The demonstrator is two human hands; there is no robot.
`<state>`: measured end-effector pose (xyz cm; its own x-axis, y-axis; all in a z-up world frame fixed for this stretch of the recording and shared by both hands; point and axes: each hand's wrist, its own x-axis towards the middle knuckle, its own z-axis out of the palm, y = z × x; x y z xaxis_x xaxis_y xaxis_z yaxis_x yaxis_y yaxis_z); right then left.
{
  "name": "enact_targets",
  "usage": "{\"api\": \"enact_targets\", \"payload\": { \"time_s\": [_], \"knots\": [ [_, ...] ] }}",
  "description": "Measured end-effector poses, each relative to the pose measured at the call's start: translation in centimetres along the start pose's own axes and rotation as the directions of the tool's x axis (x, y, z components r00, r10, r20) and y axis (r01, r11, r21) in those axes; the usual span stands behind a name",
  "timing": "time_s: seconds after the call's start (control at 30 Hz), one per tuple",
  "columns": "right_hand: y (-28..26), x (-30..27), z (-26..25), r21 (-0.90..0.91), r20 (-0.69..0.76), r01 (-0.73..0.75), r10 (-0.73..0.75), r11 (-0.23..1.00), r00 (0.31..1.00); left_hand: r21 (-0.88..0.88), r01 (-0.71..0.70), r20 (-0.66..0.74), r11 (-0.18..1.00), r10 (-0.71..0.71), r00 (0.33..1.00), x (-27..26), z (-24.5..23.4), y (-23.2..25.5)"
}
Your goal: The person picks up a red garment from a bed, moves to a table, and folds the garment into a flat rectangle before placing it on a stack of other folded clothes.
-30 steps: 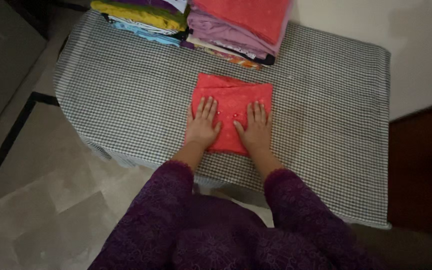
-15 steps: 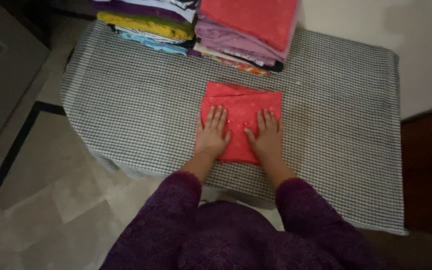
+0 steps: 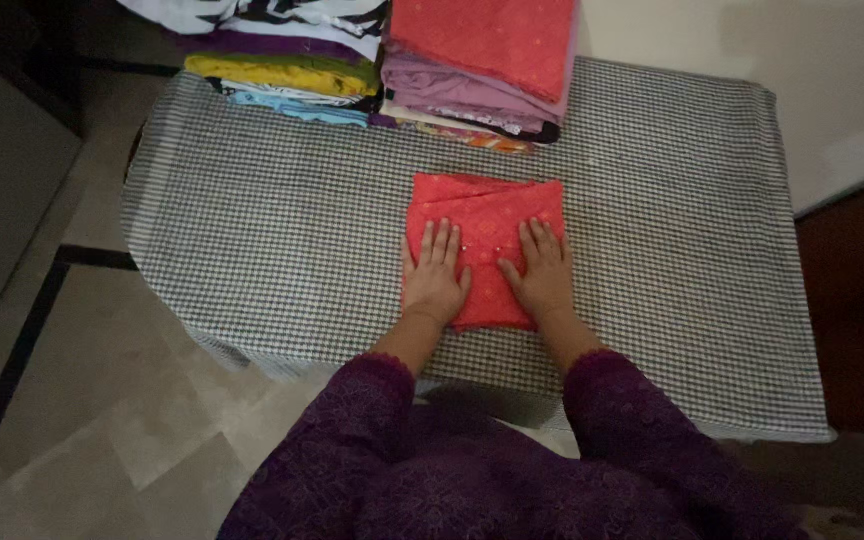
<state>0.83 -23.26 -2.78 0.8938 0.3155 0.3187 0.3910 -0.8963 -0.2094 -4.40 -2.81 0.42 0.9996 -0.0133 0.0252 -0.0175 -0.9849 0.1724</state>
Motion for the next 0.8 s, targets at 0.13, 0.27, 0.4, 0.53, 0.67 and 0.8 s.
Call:
{"api": "enact_targets", "payload": {
  "time_s": [0.13,0.27,0.4,0.53,0.67,0.8],
  "knots": [
    [0.0,-0.3,-0.2,0.016,-0.035,-0.003,0.003,1.0,0.999,-0.005,0.002,0.038,1.0,-0.002,0.999,0.3,-0.2,0.1],
    [0.0,-0.6,-0.2,0.028,-0.036,0.004,-0.003,1.0,0.999,-0.006,-0.001,0.055,1.0,0.001,0.999,0.0,-0.1,0.0],
    [-0.1,-0.5,-0.3,-0.007,-0.038,0.023,-0.023,1.0,0.999,0.012,-0.016,0.049,1.0,0.015,0.999,0.1,-0.5,-0.1],
    [-0.3,-0.4,-0.7,-0.052,-0.054,0.048,-0.051,0.998,0.997,-0.083,-0.04,-0.097,0.996,0.032,0.995,2.4,-1.4,-0.6],
    [-0.7,-0.5,-1.2,-0.075,-0.008,0.035,-0.035,0.997,0.999,-0.294,-0.22,-0.422,0.93,0.08,0.903,8.4,-0.4,-2.2],
    [-1.1,-0.2,-1.8,-0.095,0.037,0.028,-0.025,0.995,0.999,-0.281,-0.338,-0.522,0.898,0.153,0.839,14.2,3.0,-3.1]
  ]
}}
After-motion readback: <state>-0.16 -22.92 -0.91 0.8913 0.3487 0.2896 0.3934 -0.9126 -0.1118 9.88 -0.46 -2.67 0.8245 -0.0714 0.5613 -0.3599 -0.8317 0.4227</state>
